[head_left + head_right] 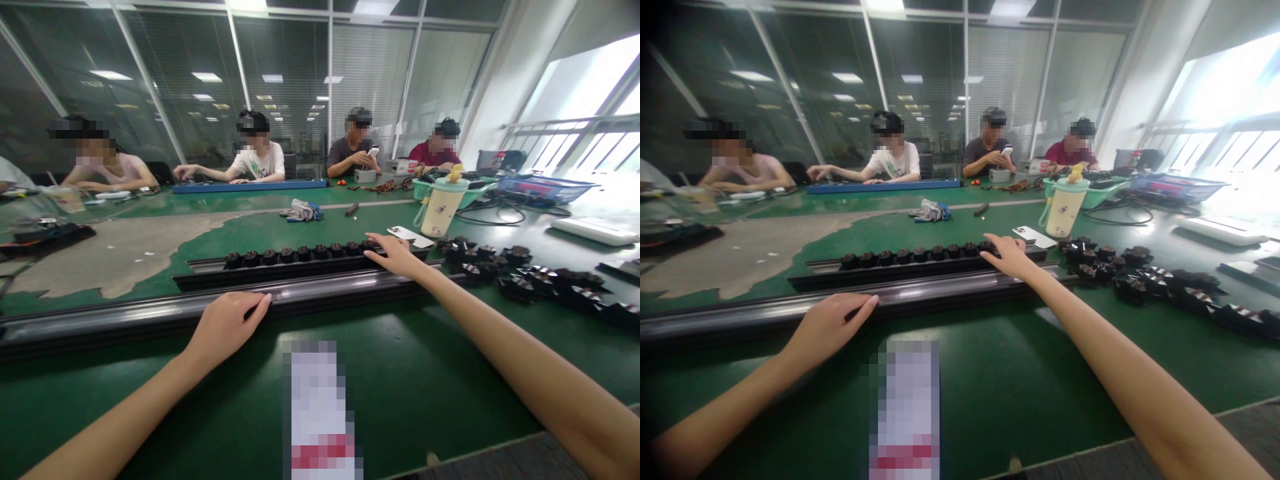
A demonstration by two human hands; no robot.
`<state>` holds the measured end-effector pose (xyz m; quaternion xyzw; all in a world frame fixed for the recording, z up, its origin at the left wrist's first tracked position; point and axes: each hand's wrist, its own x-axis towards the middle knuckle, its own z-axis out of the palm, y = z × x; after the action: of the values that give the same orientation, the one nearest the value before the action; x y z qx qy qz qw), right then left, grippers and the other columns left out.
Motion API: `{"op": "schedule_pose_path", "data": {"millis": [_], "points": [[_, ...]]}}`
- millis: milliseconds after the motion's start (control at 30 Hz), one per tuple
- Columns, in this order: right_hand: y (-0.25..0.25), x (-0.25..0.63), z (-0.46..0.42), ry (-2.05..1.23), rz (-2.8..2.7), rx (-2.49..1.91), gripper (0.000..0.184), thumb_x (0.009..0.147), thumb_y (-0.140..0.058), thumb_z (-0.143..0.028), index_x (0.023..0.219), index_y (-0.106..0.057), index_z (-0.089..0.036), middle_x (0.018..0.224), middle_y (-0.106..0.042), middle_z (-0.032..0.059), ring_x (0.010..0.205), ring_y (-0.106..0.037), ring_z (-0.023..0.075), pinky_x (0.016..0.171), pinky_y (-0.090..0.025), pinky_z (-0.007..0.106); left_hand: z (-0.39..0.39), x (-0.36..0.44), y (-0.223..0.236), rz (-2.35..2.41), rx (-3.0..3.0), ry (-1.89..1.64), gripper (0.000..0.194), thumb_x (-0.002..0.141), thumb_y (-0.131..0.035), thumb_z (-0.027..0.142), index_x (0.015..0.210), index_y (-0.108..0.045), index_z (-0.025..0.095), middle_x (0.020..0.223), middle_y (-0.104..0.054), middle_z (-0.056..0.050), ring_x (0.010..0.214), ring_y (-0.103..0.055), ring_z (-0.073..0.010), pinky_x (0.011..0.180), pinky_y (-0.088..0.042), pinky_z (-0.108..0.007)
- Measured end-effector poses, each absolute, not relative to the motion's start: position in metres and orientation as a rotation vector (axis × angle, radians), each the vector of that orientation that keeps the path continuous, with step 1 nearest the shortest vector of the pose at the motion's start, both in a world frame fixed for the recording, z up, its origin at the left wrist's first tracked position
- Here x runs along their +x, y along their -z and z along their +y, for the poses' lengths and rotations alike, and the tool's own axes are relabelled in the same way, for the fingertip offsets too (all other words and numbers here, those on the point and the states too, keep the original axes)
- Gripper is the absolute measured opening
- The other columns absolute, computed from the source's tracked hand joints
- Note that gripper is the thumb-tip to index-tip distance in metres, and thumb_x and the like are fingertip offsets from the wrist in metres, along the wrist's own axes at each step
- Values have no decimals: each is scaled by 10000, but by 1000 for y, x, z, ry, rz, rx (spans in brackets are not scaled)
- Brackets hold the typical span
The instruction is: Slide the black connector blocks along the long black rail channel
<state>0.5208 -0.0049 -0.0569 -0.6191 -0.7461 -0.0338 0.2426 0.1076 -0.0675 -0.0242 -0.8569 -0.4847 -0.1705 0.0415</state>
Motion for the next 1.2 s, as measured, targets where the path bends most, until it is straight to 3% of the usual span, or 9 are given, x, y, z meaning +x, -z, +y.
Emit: {"op": "schedule_pose_path", "data": {"millis": [267,1200], "points": [[55,522,-4,63,-2057,-1708,495,1000,-372,-450,1423,-569,-287,1337,-645,103,1270,-541,316,1060,-335,551,-68,107,25,-1457,-2632,518,565,1033,-297,531,933,-770,239,1046,-794,-66,1007,-724,-279,888,-519,-368],[49,514,-11,182,-2034,-1773,487,1027,-316,-466,1381,-612,-311,1257,-681,114,1208,-552,318,1020,-317,557,-69,109,23,-1500,-2626,512,570,1018,-294,547,962,-774,245,1102,-789,-72,1048,-718,-287,933,-522,-385]]}}
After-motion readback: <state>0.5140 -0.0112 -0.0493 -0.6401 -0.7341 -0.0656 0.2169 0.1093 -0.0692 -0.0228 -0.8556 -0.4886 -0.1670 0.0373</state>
